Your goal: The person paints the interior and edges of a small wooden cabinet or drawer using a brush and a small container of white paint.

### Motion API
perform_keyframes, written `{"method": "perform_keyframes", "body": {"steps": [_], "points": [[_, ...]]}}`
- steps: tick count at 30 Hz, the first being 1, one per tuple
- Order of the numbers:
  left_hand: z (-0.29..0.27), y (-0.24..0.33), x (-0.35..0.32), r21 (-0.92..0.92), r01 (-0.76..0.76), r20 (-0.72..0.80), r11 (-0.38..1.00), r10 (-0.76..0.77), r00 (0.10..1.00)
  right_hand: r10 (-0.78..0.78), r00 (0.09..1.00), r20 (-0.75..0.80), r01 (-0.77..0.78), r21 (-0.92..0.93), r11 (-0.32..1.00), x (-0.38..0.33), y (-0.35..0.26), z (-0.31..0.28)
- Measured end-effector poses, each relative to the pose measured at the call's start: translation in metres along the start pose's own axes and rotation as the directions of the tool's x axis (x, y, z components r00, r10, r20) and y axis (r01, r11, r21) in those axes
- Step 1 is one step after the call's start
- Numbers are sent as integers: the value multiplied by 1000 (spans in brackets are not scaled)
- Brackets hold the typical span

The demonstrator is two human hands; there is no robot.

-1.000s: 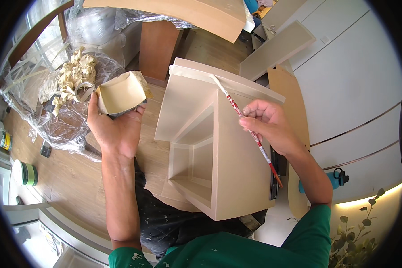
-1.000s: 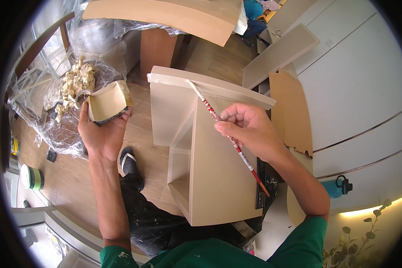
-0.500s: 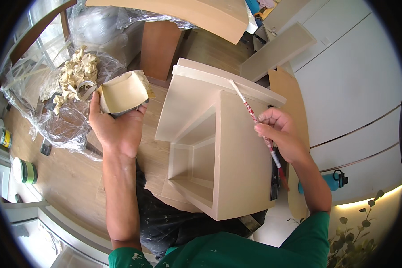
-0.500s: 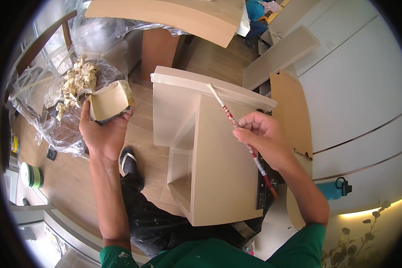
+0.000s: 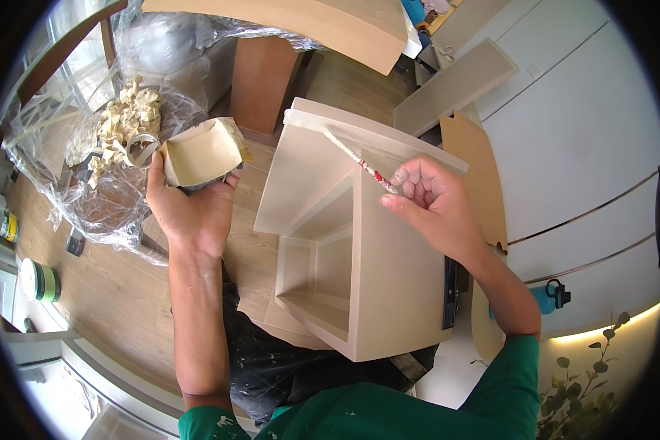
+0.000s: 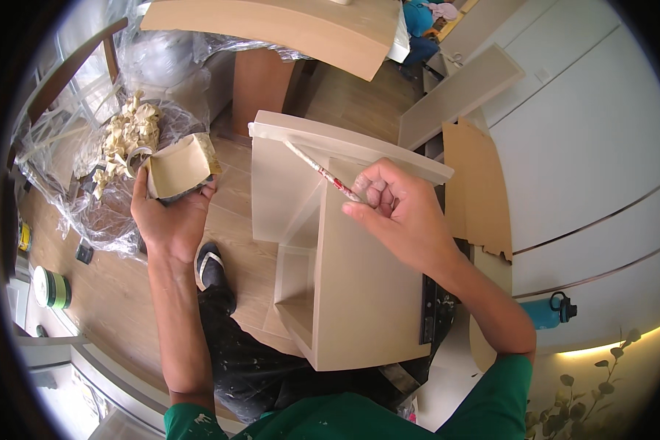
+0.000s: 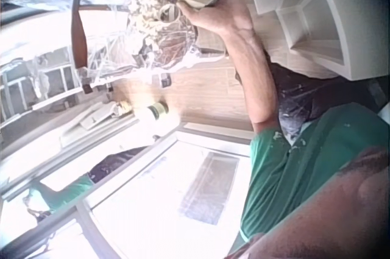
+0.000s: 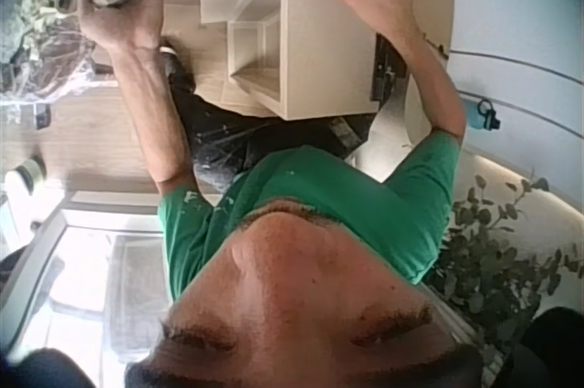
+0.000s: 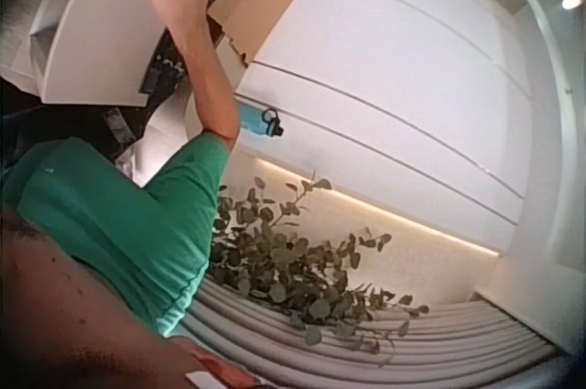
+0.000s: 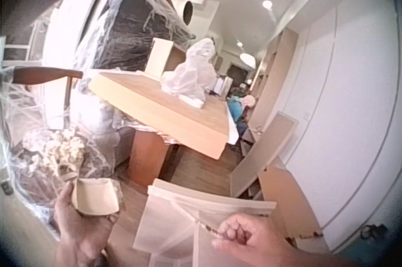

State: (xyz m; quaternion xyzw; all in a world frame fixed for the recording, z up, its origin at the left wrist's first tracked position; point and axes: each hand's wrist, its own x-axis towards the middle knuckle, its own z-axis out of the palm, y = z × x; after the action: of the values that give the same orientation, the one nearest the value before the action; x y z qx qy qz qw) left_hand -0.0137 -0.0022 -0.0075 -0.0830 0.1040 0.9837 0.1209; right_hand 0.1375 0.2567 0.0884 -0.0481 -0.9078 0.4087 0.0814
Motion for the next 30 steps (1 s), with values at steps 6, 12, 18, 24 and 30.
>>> {"method": "perform_keyframes", "body": {"steps": [6, 12, 18, 24, 30], "points": [[1, 3, -2, 8, -9, 13, 1000, 9, 1000, 32, 999, 4, -33, 60, 998, 5, 3, 3], [3, 1, -3, 6, 5, -4, 1000, -5, 1000, 19, 1000, -18, -17, 89, 996, 4, 5, 2], [3, -1, -3, 15, 5, -10, 1000, -4, 1000, 23, 999, -29, -19, 109, 994, 2, 5, -1], [2, -1, -2, 33, 4, -17, 999, -3, 1000, 16, 999, -41, -12, 107, 994, 0, 9, -3], [-4, 0, 2, 45, 16, 18, 999, -17, 1000, 17, 998, -52, -12, 105, 994, -3, 11, -6]]}}
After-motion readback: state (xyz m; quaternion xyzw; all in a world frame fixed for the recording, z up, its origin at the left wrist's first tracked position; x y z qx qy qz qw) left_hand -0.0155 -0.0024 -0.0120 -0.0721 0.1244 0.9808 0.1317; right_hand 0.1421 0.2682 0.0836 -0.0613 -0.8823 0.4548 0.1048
